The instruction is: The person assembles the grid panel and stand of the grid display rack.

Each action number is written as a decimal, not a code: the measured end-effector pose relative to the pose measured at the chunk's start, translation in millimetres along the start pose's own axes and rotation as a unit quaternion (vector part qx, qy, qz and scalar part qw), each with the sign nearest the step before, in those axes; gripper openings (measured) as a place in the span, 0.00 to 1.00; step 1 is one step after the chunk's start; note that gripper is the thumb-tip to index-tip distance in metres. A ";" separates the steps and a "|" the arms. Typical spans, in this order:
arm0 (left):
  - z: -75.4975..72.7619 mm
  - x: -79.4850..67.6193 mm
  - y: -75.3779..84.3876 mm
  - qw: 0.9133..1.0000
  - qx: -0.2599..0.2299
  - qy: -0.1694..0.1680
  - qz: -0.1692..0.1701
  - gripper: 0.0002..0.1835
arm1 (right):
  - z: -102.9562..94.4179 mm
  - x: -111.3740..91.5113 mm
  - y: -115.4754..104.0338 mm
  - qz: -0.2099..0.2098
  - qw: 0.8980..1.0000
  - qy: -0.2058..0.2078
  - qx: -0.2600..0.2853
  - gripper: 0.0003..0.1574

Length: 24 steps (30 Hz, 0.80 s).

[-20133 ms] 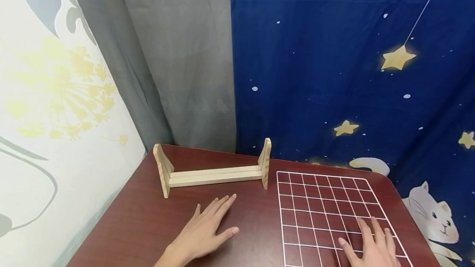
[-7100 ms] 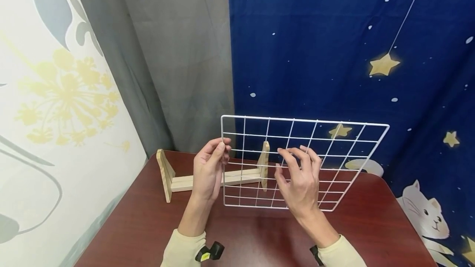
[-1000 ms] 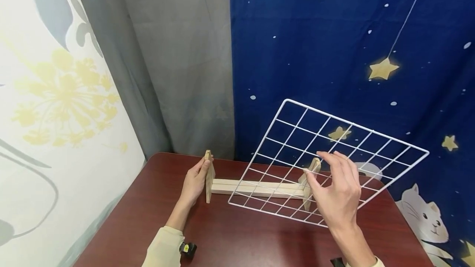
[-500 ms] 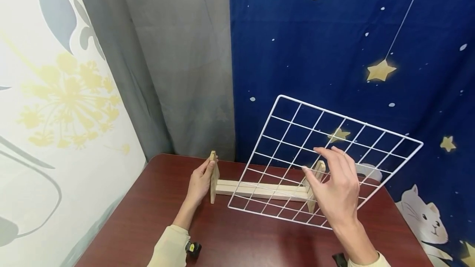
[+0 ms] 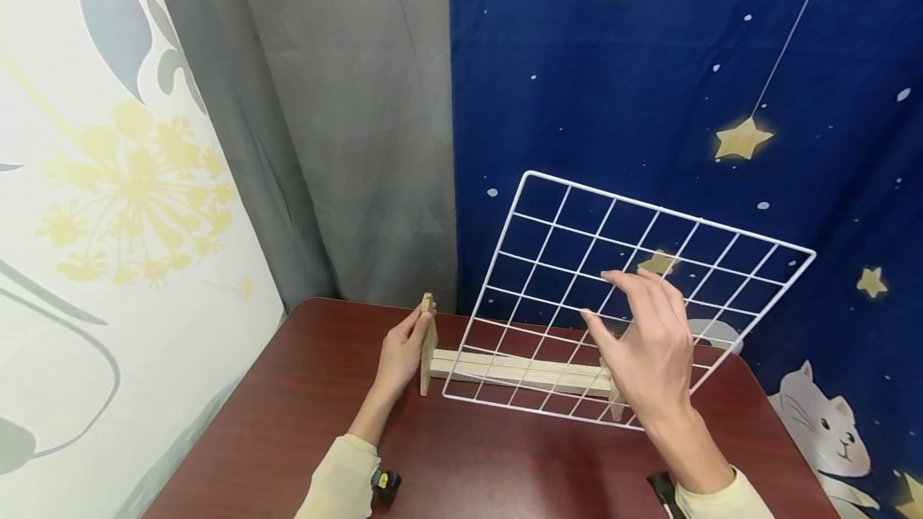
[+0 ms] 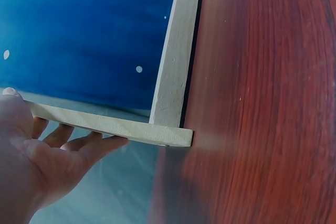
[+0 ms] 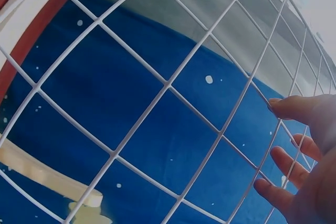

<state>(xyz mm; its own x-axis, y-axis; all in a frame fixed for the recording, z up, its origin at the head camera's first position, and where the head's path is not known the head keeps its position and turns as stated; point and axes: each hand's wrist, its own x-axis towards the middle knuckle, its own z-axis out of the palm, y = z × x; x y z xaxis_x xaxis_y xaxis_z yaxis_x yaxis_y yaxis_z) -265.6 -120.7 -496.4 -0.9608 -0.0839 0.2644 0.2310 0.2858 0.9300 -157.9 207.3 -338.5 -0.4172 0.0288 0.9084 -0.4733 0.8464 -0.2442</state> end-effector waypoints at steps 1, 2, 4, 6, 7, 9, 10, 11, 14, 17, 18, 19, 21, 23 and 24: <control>0.8 -0.1 0.3 1.000 0.000 0.000 0.000 0.26 | 0.3 2.5 -0.9 -0.003 1.000 -0.001 0.000 0.36; 1.8 -0.1 0.3 1.000 0.003 0.001 0.000 0.26 | 0.5 5.2 -1.8 -0.006 1.000 -0.003 -0.001 0.36; 3.0 -0.3 0.2 1.000 0.007 0.002 0.004 0.26 | 0.4 10.8 -3.6 -0.009 1.000 -0.008 -0.005 0.36; 4.0 -0.8 -0.1 1.000 0.012 0.004 0.006 0.26 | -0.2 16.3 -5.1 -0.010 1.000 -0.016 -0.012 0.36; 4.4 -0.9 -0.3 1.000 0.016 0.004 0.007 0.25 | -0.7 19.0 -5.7 -0.010 1.000 -0.020 -0.017 0.36; 5.1 -1.3 -0.7 1.000 0.023 0.006 0.011 0.25 | -1.9 23.7 -6.4 -0.009 0.999 -0.030 -0.028 0.36; 5.6 -1.7 -1.2 1.000 0.025 0.007 0.008 0.25 | -2.4 25.5 -6.7 -0.008 0.999 -0.034 -0.032 0.36; 5.9 -2.2 -1.5 1.000 0.026 0.007 0.008 0.25 | -2.9 27.2 -6.8 -0.007 0.999 -0.038 -0.035 0.36; 7.1 -2.9 -1.9 1.000 0.026 0.007 0.008 0.24 | -3.7 32.0 -6.8 -0.008 0.998 -0.040 -0.041 0.36; 8.3 -3.1 -1.3 1.000 0.027 0.007 0.012 0.26 | -4.0 37.9 -7.1 -0.012 0.998 -0.043 -0.045 0.36; 8.7 -3.0 -1.0 1.000 0.028 0.007 0.014 0.26 | -3.9 40.1 -7.4 -0.013 0.998 -0.045 -0.047 0.36; 9.1 -2.8 -0.9 0.999 0.028 0.008 0.015 0.26 | -3.6 42.4 -7.9 -0.015 0.998 -0.047 -0.048 0.37; 9.7 -2.8 -1.0 0.999 0.025 0.010 0.018 0.26 | -2.8 47.2 -9.4 -0.020 0.997 -0.054 -0.052 0.38; 10.1 -3.0 -1.4 1.000 0.021 0.012 0.017 0.26 | -1.5 51.8 -11.5 -0.025 0.997 -0.055 -0.052 0.38; 10.3 -3.0 -1.8 1.000 0.020 0.013 0.018 0.25 | -0.5 54.0 -12.6 -0.026 0.997 -0.053 -0.050 0.39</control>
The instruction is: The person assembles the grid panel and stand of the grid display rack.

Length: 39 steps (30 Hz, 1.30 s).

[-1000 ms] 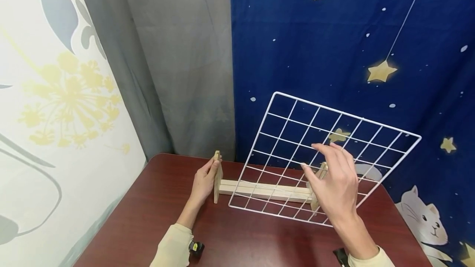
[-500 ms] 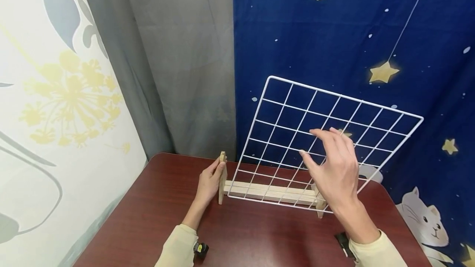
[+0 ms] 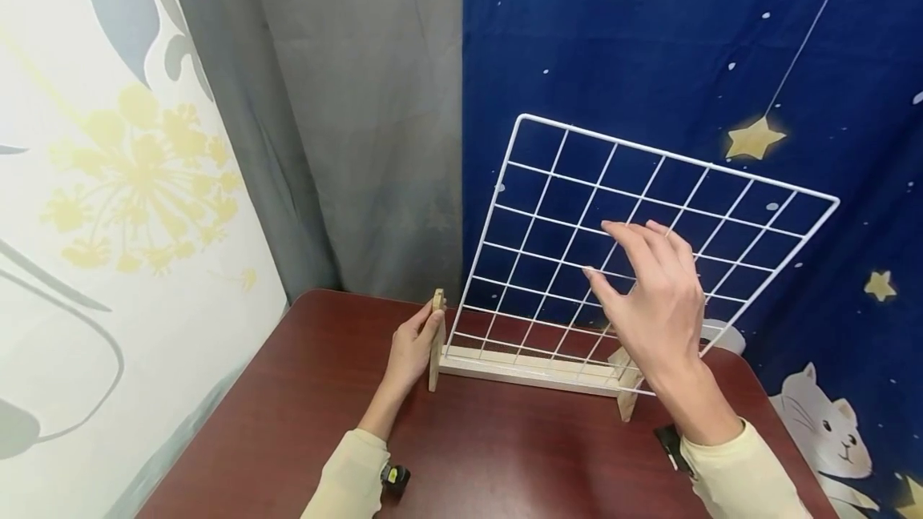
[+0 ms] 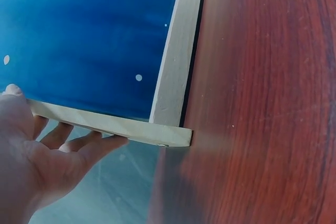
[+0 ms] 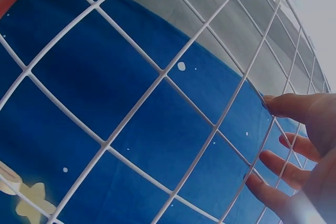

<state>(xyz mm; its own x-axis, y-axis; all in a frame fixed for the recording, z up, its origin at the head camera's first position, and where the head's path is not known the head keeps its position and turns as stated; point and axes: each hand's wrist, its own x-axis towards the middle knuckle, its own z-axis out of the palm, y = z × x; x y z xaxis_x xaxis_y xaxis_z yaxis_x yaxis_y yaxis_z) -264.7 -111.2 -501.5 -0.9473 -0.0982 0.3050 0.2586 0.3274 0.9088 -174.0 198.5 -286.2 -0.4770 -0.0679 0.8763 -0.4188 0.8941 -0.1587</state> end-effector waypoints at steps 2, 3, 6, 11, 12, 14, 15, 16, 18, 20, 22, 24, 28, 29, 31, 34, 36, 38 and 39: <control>1.1 -0.8 0.5 1.000 -0.002 0.001 0.002 0.25 | -0.2 4.6 -1.3 -0.002 1.000 0.005 0.000 0.39; 1.5 -1.1 0.7 1.000 -0.002 0.000 0.003 0.25 | -0.2 6.8 -1.8 -0.003 1.000 0.009 0.001 0.39; 2.3 -1.2 2.0 1.000 0.000 0.000 0.007 0.25 | 0.0 13.8 -3.0 -0.006 1.000 0.020 0.000 0.39; 2.1 -2.7 3.2 1.000 0.000 0.003 0.005 0.25 | 0.6 23.1 -2.9 -0.014 1.000 0.019 -0.019 0.39; 1.9 -3.3 3.1 1.000 0.001 0.004 0.004 0.25 | 0.8 24.5 -2.8 -0.014 1.000 0.018 -0.021 0.39; 1.8 -4.4 2.3 1.000 0.004 0.004 0.003 0.25 | 1.2 26.8 -2.4 -0.015 0.999 0.018 -0.028 0.39; 1.7 -4.5 1.8 1.000 0.007 0.003 0.005 0.25 | 1.4 27.9 -2.3 -0.015 0.999 0.020 -0.031 0.39; 1.7 -4.6 1.7 1.000 0.010 0.003 0.005 0.25 | 1.8 29.0 -2.3 -0.015 0.999 0.022 -0.033 0.39; 1.6 -4.0 1.8 1.000 0.018 0.003 0.007 0.26 | 2.4 31.8 -2.1 -0.016 0.999 0.025 -0.039 0.39; 0.9 -3.4 2.5 1.000 0.022 0.004 0.008 0.26 | 3.2 34.9 -1.6 -0.018 0.998 0.025 -0.046 0.39; -0.7 -3.5 3.6 1.000 0.021 0.001 0.006 0.26 | 4.8 38.6 -1.0 -0.021 0.998 0.023 -0.049 0.39; -2.4 -4.1 3.9 1.000 0.017 -0.003 0.004 0.26 | 6.1 42.3 0.0 -0.025 0.998 0.015 -0.053 0.39; -3.7 -6.0 4.0 1.000 0.015 -0.006 -0.002 0.26 | 8.3 49.9 1.6 -0.033 0.998 0.005 -0.059 0.38; -4.0 -6.4 3.9 1.000 0.016 -0.005 -0.004 0.26 | 8.8 51.7 1.6 -0.035 0.998 0.003 -0.060 0.38; -4.6 -7.1 3.9 1.000 0.017 -0.003 -0.008 0.27 | 10.0 54.9 1.1 -0.037 0.997 0.003 -0.061 0.37; -5.0 -7.3 4.3 1.000 0.012 -0.001 -0.011 0.26 | 12.1 59.0 0.4 -0.040 0.997 0.003 -0.059 0.37; -4.6 -7.3 4.0 1.000 0.010 0.000 -0.009 0.27 | 13.6 61.4 0.2 -0.043 0.997 0.002 -0.060 0.37; -3.8 -8.0 4.2 1.000 0.009 0.001 -0.006 0.27 | 15.1 63.6 0.3 -0.046 0.997 -0.001 -0.061 0.37; -3.6 -8.3 4.3 1.000 0.009 0.002 -0.005 0.27 | 15.8 64.7 0.4 -0.047 0.997 -0.003 -0.063 0.37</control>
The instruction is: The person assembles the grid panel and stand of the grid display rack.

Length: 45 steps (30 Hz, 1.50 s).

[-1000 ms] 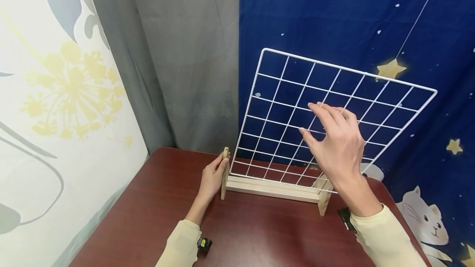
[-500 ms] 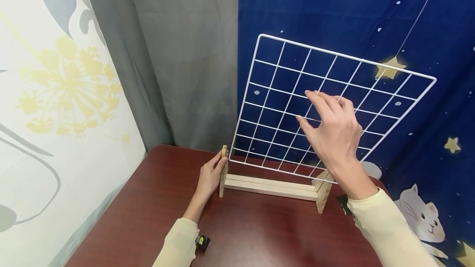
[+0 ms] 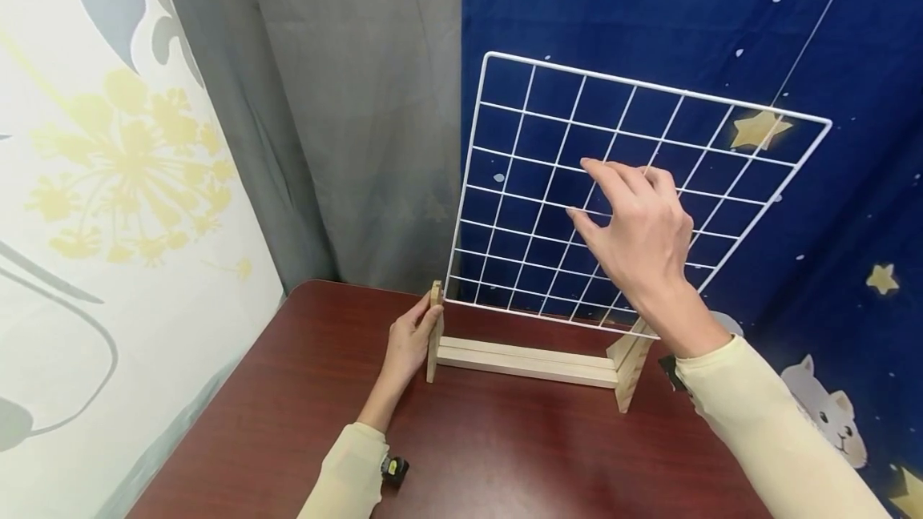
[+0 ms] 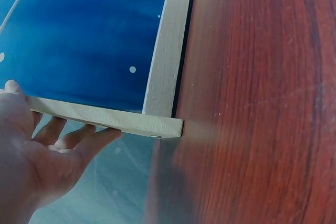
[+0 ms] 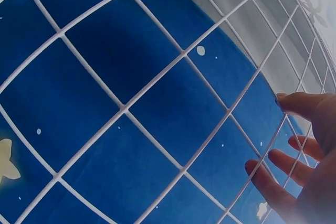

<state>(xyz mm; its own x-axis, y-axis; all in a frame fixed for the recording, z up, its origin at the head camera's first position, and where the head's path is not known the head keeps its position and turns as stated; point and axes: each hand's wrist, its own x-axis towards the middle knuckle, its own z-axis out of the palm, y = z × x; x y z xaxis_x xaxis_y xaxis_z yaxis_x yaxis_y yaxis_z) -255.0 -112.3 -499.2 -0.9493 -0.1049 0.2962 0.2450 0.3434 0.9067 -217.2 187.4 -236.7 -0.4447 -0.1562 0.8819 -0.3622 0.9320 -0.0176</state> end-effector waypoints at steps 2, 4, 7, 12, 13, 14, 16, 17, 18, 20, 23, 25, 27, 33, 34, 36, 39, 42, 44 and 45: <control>0.6 -1.0 0.0 1.000 0.002 0.002 0.002 0.27 | 0.5 2.5 0.4 -0.001 1.000 -0.004 -0.003 0.37; 0.8 -2.4 0.6 1.000 0.003 0.002 0.002 0.26 | 0.0 5.3 0.5 0.000 1.000 -0.007 -0.004 0.37; 1.1 -3.8 0.7 1.000 0.007 0.003 0.004 0.26 | -2.7 10.3 -0.8 -0.002 1.000 -0.009 -0.005 0.37; 0.3 -4.1 0.5 1.000 0.011 0.004 0.010 0.25 | -7.8 20.5 -6.8 -0.019 1.000 -0.004 -0.006 0.35; 0.2 -4.1 0.2 1.000 0.011 0.004 0.011 0.25 | -8.6 22.6 -8.3 -0.022 1.000 -0.003 -0.006 0.35; 0.0 -4.1 0.2 1.000 0.010 0.003 0.010 0.26 | -9.0 24.7 -9.7 -0.027 1.000 -0.002 -0.006 0.34; -0.2 -4.4 0.0 1.000 0.009 0.002 0.008 0.26 | -9.3 28.5 -12.2 -0.034 0.999 -0.001 -0.007 0.34; -0.2 -4.7 0.1 1.000 0.008 0.000 0.005 0.26 | -9.1 30.0 -13.2 -0.037 0.999 -0.001 -0.007 0.34; -0.2 -5.0 0.1 1.000 0.010 -0.001 0.004 0.27 | -8.6 31.1 -13.9 -0.039 0.999 -0.001 -0.007 0.33; 0.0 -5.9 0.2 1.000 0.013 -0.004 0.003 0.27 | -7.0 32.6 -14.4 -0.044 0.999 -0.001 -0.009 0.33; 1.2 -6.5 0.6 1.000 0.014 -0.007 0.005 0.27 | -3.8 33.6 -12.7 -0.048 0.999 -0.005 -0.012 0.33; 2.2 -6.7 1.0 1.000 0.012 -0.007 0.006 0.27 | -1.3 34.0 -10.8 -0.050 0.999 -0.010 -0.015 0.34; 3.2 -7.0 1.3 1.000 0.008 -0.007 0.006 0.27 | 1.0 34.4 -8.8 -0.052 0.998 -0.015 -0.018 0.35; 4.8 -9.6 1.5 1.000 0.003 -0.012 0.001 0.28 | 7.1 33.4 -5.8 -0.061 0.997 -0.023 -0.029 0.35; 4.9 -10.0 1.6 1.000 0.001 -0.012 0.000 0.28 | 7.9 33.1 -5.8 -0.063 0.997 -0.023 -0.028 0.34; 4.9 -10.3 1.3 1.000 0.000 -0.011 0.003 0.28 | 9.2 32.7 -6.2 -0.065 0.997 -0.022 -0.027 0.34; 4.8 -10.5 1.2 1.000 -0.001 -0.009 0.004 0.28 | 10.6 31.7 -6.7 -0.065 0.997 -0.023 -0.027 0.34; 4.9 -10.8 1.3 1.000 -0.003 -0.008 0.003 0.28 | 11.5 30.1 -6.8 -0.064 0.997 -0.028 -0.029 0.34; 4.8 -11.0 1.6 1.000 -0.003 -0.008 0.002 0.28 | 12.3 29.1 -6.7 -0.064 0.997 -0.028 -0.029 0.34; 4.7 -11.2 1.6 1.000 -0.003 -0.008 0.002 0.28 | 12.6 28.6 -6.5 -0.064 0.997 -0.028 -0.029 0.34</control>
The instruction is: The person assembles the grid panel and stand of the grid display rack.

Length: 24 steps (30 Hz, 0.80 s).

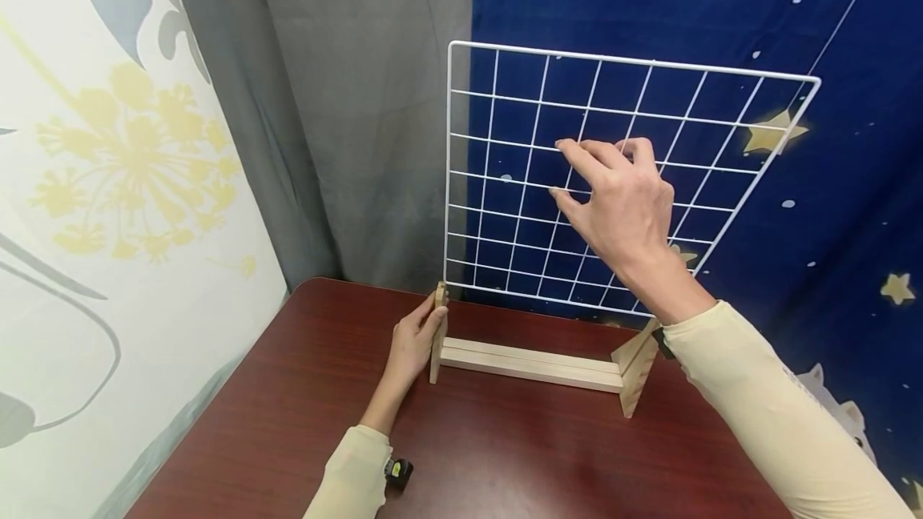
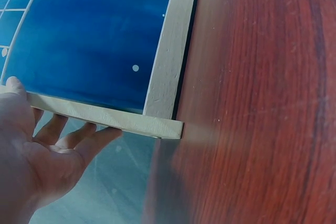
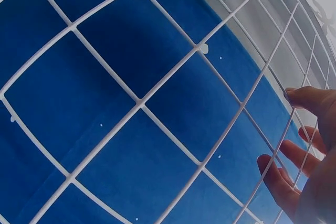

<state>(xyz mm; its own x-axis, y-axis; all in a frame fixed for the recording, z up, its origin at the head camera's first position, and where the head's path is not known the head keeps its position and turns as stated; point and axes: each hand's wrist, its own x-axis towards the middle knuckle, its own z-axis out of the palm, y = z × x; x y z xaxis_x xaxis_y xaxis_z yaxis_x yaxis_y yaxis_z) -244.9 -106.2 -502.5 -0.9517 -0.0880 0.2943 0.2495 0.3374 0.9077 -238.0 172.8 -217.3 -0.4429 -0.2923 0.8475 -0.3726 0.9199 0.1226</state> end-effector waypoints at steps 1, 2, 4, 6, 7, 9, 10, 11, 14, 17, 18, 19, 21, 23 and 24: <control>0.0 -0.1 0.4 1.000 0.000 0.000 -0.001 0.28 | 0.4 -0.3 0.1 -0.001 1.000 0.001 0.000 0.34; 0.1 -0.3 0.8 1.000 0.000 0.000 -0.002 0.28 | 0.9 -0.6 0.2 -0.001 1.000 0.003 0.001 0.34; 0.1 -0.4 1.4 1.000 0.001 0.000 -0.003 0.28 | 1.9 -1.5 0.3 -0.001 1.000 0.004 0.001 0.34; 0.3 -0.7 1.8 1.000 0.001 0.000 -0.005 0.28 | 3.0 -2.8 0.0 0.001 1.000 0.004 0.003 0.35; 0.2 -0.8 2.1 1.000 0.001 0.001 -0.005 0.28 | 3.6 -3.4 -0.3 0.001 1.000 0.004 0.004 0.35; 0.3 -1.2 1.6 1.000 0.003 0.002 -0.005 0.28 | 4.7 -4.6 -0.9 0.002 1.000 0.002 0.005 0.36; 0.2 -1.4 1.5 1.000 0.003 0.002 -0.004 0.28 | 5.2 -5.1 -1.1 0.003 1.000 0.002 0.006 0.36; 0.2 -1.6 1.4 1.000 0.003 0.002 -0.004 0.28 | 5.5 -5.4 -1.3 0.003 1.000 0.002 0.006 0.36; 0.5 -1.9 0.9 1.000 0.003 0.003 -0.004 0.27 | 5.6 -5.9 -1.5 0.003 1.000 0.001 0.005 0.36; 1.0 -1.8 0.8 1.000 -0.002 0.001 -0.004 0.27 | 4.9 -6.2 -1.6 0.002 1.000 0.001 0.005 0.36; 1.0 -1.7 0.9 1.000 -0.002 0.001 -0.004 0.27 | 4.6 -6.4 -1.8 0.002 1.000 0.001 0.006 0.36; 1.0 -1.5 0.9 1.000 -0.003 0.001 -0.004 0.27 | 4.5 -6.5 -1.9 0.002 1.000 0.001 0.006 0.36; 0.7 -1.2 1.0 1.000 -0.003 0.002 -0.003 0.27 | 4.7 -6.9 -2.3 0.000 1.000 0.001 0.008 0.35; 0.3 -1.0 1.0 1.000 -0.001 0.003 -0.003 0.27 | 5.4 -7.3 -2.7 0.000 1.000 0.000 0.009 0.35; 0.2 -0.9 1.0 1.000 -0.001 0.003 -0.003 0.27 | 5.9 -7.6 -2.8 0.000 1.000 0.000 0.008 0.35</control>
<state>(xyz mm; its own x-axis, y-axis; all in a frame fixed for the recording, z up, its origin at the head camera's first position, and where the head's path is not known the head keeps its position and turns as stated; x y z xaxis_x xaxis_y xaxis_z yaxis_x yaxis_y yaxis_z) -243.9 -105.6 -501.9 -0.9518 -0.0960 0.2913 0.2445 0.3358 0.9096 -238.4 170.8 -227.1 -0.4433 -0.2927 0.8472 -0.3864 0.9153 0.1140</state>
